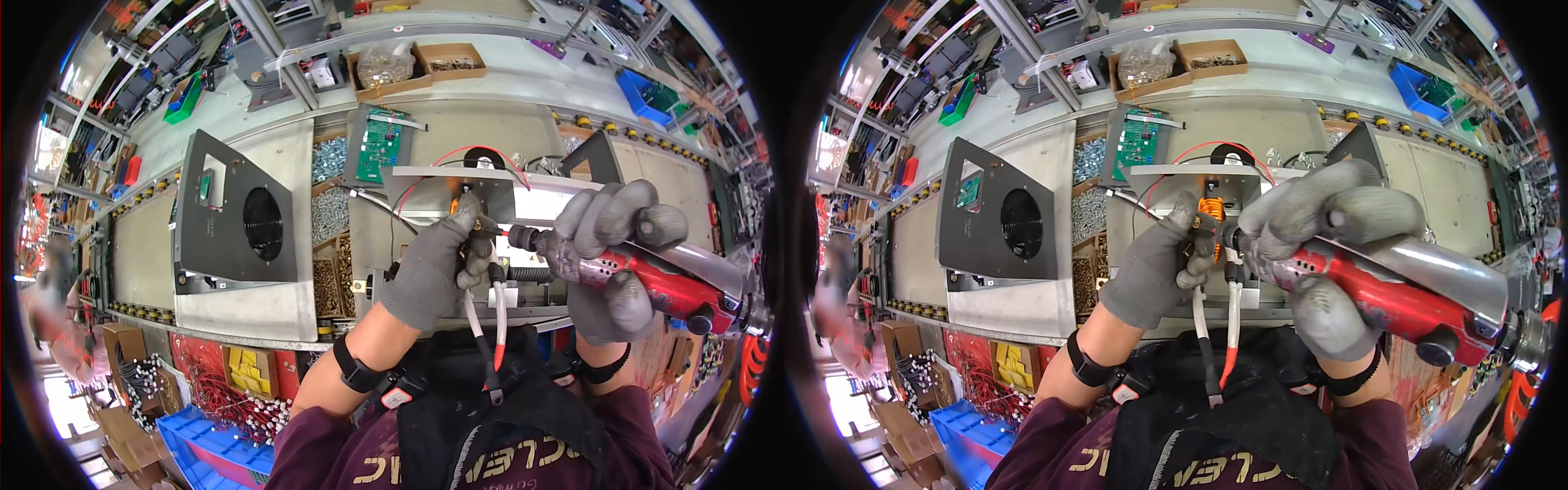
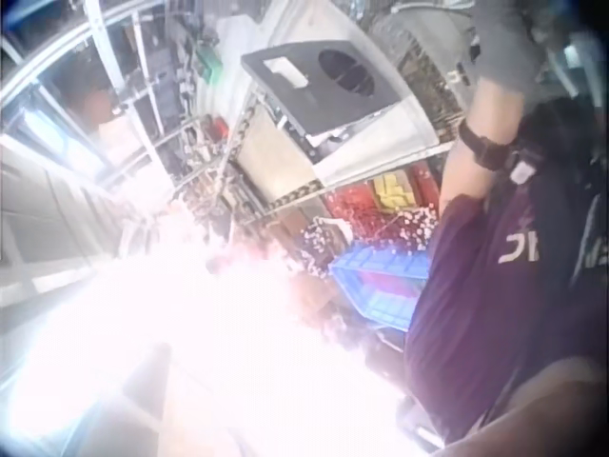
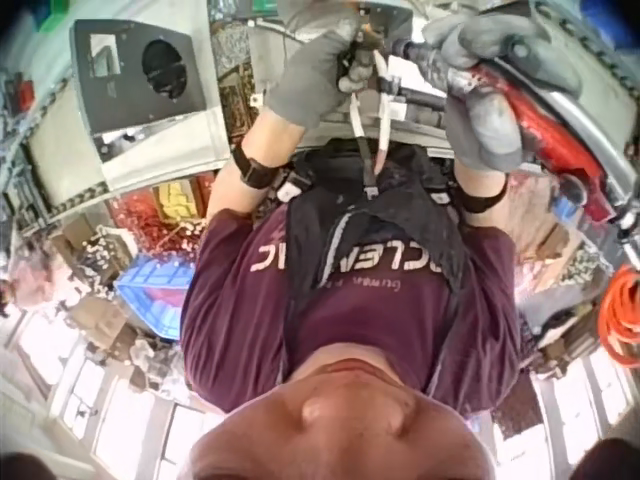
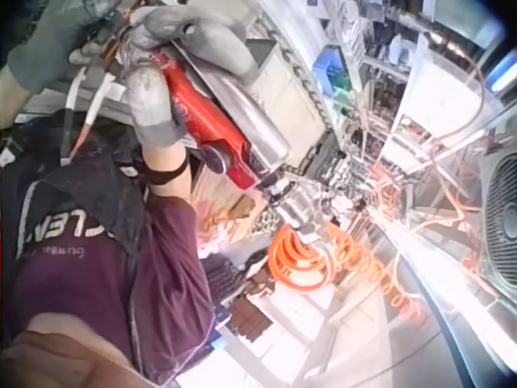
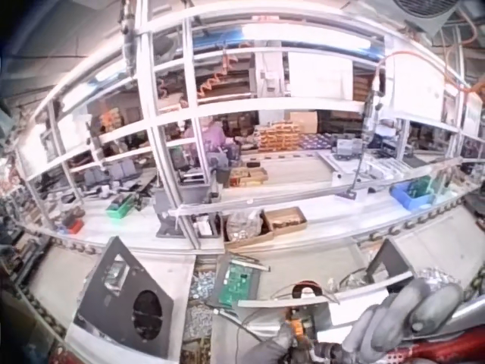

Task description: Assemble internal components and wiring into a solar inverter housing.

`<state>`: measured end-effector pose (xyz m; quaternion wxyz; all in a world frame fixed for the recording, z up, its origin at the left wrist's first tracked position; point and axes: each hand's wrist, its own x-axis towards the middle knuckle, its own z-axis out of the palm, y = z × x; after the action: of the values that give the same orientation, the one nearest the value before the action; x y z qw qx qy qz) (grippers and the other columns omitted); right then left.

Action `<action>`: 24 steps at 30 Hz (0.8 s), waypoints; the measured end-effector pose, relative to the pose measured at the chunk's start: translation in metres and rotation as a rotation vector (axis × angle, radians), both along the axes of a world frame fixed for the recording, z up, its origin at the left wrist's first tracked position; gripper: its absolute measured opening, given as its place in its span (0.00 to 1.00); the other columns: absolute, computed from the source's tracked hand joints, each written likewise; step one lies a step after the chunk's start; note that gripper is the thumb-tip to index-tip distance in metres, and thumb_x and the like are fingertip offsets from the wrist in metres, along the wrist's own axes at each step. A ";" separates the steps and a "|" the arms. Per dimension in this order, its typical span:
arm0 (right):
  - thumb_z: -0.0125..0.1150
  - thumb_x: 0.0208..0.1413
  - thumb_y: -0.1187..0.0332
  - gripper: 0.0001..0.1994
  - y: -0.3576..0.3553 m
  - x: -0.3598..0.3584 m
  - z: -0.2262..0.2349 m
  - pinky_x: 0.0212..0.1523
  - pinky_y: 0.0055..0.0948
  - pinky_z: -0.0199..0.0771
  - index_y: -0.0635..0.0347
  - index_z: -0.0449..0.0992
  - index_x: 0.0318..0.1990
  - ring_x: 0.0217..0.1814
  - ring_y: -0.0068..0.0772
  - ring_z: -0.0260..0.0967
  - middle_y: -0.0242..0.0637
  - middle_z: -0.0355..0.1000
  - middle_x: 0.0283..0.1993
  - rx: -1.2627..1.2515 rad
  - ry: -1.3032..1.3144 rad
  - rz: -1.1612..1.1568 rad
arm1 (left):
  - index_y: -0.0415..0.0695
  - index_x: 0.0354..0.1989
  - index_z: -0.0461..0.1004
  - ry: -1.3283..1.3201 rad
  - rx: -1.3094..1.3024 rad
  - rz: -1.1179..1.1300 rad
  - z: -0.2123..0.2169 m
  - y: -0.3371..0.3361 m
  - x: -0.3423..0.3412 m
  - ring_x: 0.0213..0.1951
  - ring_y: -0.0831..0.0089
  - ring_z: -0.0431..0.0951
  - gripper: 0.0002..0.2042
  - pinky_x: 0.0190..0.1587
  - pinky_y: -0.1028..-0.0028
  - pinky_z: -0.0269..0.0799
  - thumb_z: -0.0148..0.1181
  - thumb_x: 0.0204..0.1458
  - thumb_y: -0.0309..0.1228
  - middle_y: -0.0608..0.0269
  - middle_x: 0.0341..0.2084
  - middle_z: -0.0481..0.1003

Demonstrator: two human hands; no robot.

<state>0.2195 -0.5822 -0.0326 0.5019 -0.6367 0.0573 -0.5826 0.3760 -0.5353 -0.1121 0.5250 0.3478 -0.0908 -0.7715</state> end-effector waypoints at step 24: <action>0.61 0.51 0.63 0.23 -0.010 -0.042 -0.015 0.35 0.35 0.71 0.49 0.63 0.55 0.38 0.39 0.64 0.38 0.62 0.40 0.026 -0.004 -0.181 | 0.43 0.41 0.75 -2.175 -0.478 -0.740 -0.019 -0.043 0.056 0.32 0.69 0.78 0.12 0.31 0.71 0.71 0.55 0.49 0.33 0.60 0.26 0.76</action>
<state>0.1776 -0.5923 -0.0474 0.4557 -0.6212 0.1210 -0.6260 0.4321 -0.5780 -0.1311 -0.0333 0.6689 -0.7299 -0.1368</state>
